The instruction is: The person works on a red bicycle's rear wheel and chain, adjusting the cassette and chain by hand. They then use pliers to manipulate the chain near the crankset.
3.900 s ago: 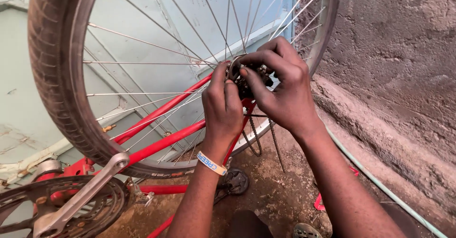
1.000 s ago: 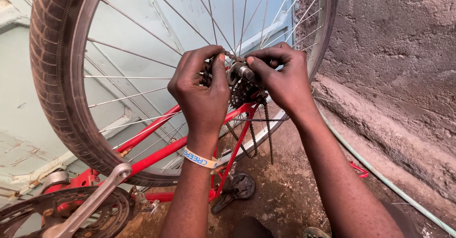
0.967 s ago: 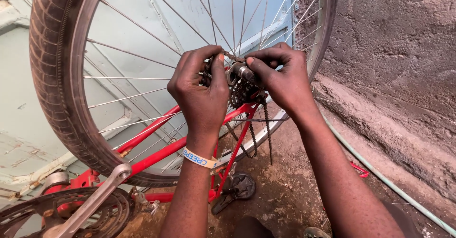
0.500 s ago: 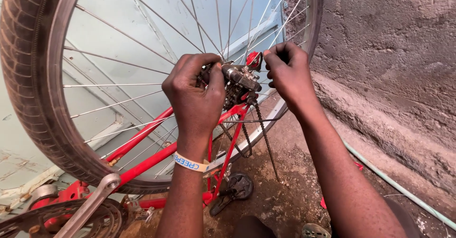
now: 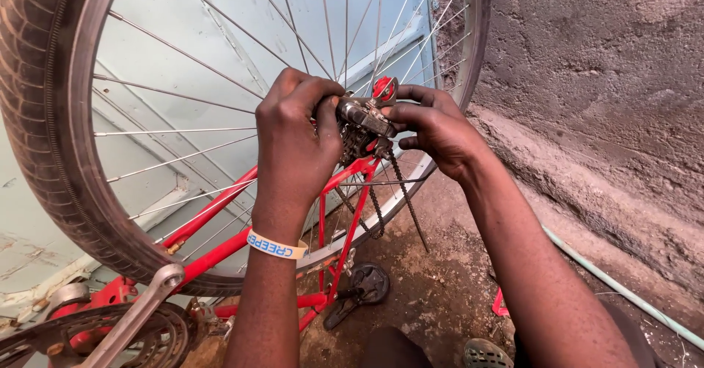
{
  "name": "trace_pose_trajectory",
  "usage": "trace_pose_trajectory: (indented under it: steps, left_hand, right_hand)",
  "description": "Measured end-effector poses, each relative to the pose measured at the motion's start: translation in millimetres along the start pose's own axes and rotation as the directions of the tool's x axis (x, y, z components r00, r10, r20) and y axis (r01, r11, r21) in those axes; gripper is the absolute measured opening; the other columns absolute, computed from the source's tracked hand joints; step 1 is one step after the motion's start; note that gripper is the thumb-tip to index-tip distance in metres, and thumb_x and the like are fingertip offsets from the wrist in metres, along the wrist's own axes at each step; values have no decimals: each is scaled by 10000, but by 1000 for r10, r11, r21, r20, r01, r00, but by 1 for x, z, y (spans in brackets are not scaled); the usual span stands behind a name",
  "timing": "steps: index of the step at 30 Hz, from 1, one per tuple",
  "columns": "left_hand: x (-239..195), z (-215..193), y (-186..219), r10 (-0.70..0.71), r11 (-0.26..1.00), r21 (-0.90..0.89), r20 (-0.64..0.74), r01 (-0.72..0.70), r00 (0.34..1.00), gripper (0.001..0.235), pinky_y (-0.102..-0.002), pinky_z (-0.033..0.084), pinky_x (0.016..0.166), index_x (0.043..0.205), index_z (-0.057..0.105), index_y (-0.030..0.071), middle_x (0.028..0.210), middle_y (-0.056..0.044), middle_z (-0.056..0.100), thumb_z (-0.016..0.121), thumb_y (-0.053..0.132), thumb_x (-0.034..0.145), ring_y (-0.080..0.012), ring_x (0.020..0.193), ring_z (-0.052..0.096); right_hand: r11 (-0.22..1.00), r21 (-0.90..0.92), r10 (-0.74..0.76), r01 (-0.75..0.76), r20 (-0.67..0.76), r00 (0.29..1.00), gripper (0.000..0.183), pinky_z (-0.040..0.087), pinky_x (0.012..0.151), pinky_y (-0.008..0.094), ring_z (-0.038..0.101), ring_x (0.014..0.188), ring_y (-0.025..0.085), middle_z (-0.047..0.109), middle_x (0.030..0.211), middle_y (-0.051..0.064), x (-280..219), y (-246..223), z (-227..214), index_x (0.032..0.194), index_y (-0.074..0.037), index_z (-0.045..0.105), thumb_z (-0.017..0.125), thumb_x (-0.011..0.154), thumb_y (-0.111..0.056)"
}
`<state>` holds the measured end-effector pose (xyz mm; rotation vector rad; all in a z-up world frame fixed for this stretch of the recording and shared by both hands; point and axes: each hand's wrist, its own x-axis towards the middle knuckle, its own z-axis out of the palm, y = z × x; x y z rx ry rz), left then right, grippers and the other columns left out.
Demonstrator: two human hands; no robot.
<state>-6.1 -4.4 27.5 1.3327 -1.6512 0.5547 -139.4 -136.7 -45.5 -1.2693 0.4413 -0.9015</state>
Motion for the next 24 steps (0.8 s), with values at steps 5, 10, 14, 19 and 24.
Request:
trace_pose_trajectory:
  steps: [5, 10, 14, 19, 24]
  left_hand:
    - [-15, 12, -10, 40, 999, 34, 56, -42, 998, 371, -498, 536, 825, 1056, 595, 46, 988, -135, 519, 607, -86, 711, -407, 922, 596]
    - [-25, 33, -18, 21, 990, 135, 60, -29, 998, 590, -478, 509, 857, 1157, 483, 54, 990, -141, 538, 721, -167, 664, -386, 937, 579]
    - [-24, 28, -5, -133, 984, 124, 45, 127, 990, 601, -560, 550, 802, 1193, 399, 20, 948, -267, 632, 634, -252, 712, -487, 906, 651]
    - [-27, 39, -5, -261, 965, 17, -5, 261, 965, 539, -510, 578, 661, 1157, 415, 46, 901, -276, 693, 680, -172, 742, -428, 711, 701]
    - [-29, 48, -10, -271, 962, -22, -21, 271, 962, 446, -498, 558, 643, 1102, 471, 49, 878, -243, 696, 662, -144, 749, -421, 734, 708]
  right_hand:
    - [991, 130, 24, -22, -14, 1000, 516, 579, 594, 259, 656, 716, 123, 621, 840, 26, 6, 8, 3, 1235, 13, 617, 697, 775, -207]
    - [973, 228, 56, -44, -45, 997, 475, 564, 603, 288, 616, 690, 139, 583, 773, 24, 18, 30, 5, 1194, -10, 643, 682, 745, -160]
    - [958, 280, 91, -55, -117, 989, 445, 512, 633, 307, 539, 668, 144, 551, 748, 25, 29, 49, 5, 1121, -41, 679, 703, 697, -173]
    - [953, 298, 94, -44, -156, 983, 432, 500, 647, 313, 537, 678, 142, 543, 750, 12, 19, 35, 17, 1120, -56, 679, 729, 708, -176]
    - [957, 285, 97, -48, -158, 983, 473, 512, 652, 309, 553, 669, 131, 551, 743, 6, 10, 18, 23, 1167, -45, 674, 727, 710, -153]
